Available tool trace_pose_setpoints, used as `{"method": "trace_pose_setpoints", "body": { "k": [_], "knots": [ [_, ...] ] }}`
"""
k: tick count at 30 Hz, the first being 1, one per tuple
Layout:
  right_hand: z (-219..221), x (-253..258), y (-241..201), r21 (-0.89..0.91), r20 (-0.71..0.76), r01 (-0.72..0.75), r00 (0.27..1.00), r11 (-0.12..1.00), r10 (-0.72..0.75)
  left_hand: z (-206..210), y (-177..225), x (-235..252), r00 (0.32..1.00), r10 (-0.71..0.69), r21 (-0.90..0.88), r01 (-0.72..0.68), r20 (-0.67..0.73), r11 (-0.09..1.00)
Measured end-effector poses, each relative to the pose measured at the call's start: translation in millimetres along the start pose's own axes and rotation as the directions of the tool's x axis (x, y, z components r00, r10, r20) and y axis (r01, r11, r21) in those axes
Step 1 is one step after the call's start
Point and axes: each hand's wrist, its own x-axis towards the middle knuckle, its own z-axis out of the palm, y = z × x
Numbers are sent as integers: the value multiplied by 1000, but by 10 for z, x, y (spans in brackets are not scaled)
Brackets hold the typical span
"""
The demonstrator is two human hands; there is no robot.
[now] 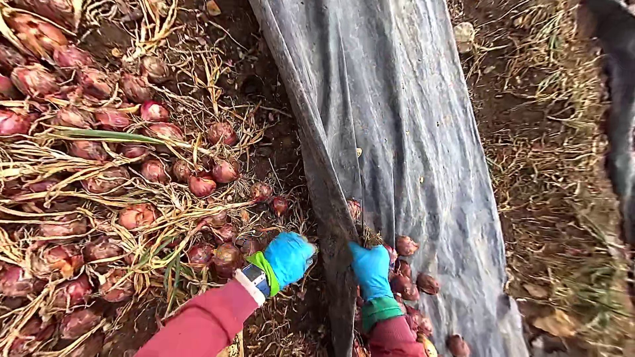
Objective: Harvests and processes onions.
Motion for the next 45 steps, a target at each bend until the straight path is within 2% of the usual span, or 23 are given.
{"method": "trace_pose_setpoints", "body": {
  "k": [1,2,4,6,7,12,14,18,21,24,27,28,30,32,33,34,36,38,40,41,43,44,45],
  "knots": [
    [66,-25,-25,5,17,-22,1000,1000,22,168,65,226,994,74,78,-81,85,994],
    [122,-49,-63,-7,39,-49,998,999,49,345,114,432,983,59,120,-81,174,989],
    [280,-49,-144,-22,70,-95,993,995,96,608,52,769,942,-118,144,75,315,987],
    [437,-10,-177,18,88,-112,990,994,110,698,-7,919,913,-269,134,239,307,962],
    [484,-21,-146,27,99,-107,990,994,104,699,17,906,904,-300,138,270,305,953],
    [666,-144,-111,-41,232,-84,968,996,91,324,-155,435,861,-288,377,123,419,918],
    [836,-223,-137,-35,295,-45,954,998,54,158,-386,82,892,-279,425,112,355,898],
    [1350,-343,-183,-23,443,29,897,999,-16,-271,-684,-384,913,-395,446,313,101,839],
    [1470,-348,-75,86,481,52,872,995,-87,-427,-668,-707,907,-364,304,415,-212,857],
    [1125,-477,32,315,477,8,863,949,-166,-657,-379,-1133,836,-299,19,346,-459,938],
    [642,-799,49,628,474,-104,837,771,-273,-787,86,-1469,800,-396,-333,261,-451,906],
    [485,-995,112,708,503,-151,794,690,-342,-744,240,-1562,820,-414,-413,244,-396,878],
    [205,-1356,159,821,492,-150,676,551,-548,-667,500,-1664,876,-400,-447,254,-270,858],
    [-11,-1660,144,890,414,-100,587,445,-696,-579,737,-1742,926,-351,-383,276,-142,881],
    [-69,-1771,158,902,379,-56,576,428,-724,-534,852,-1803,938,-333,-326,288,-92,901],
    [-88,-1825,179,894,360,12,574,447,-736,-520,950,-1873,940,-334,-237,310,-68,921],
    [-111,-1903,260,814,425,102,566,571,-707,-567,1101,-2045,933,-360,35,359,6,933],
    [-231,-1959,361,771,509,88,510,631,-693,-655,1151,-2221,934,-356,226,339,40,913],
    [-383,-2053,508,828,486,10,486,561,-726,-724,1142,-2410,941,-336,231,336,-38,913],
    [-415,-2083,554,852,459,-15,500,523,-734,-766,1152,-2456,933,-345,194,359,-102,913],
    [-345,-2109,613,826,473,26,513,564,-716,-747,1285,-2465,921,-339,178,372,-189,911],
    [-264,-2096,660,764,530,105,460,636,-712,-697,1463,-2428,927,-353,239,374,-127,896],
    [-186,-2074,691,699,582,201,398,686,-709,-637,1668,-2346,924,-382,330,360,1,873]
  ]
}}
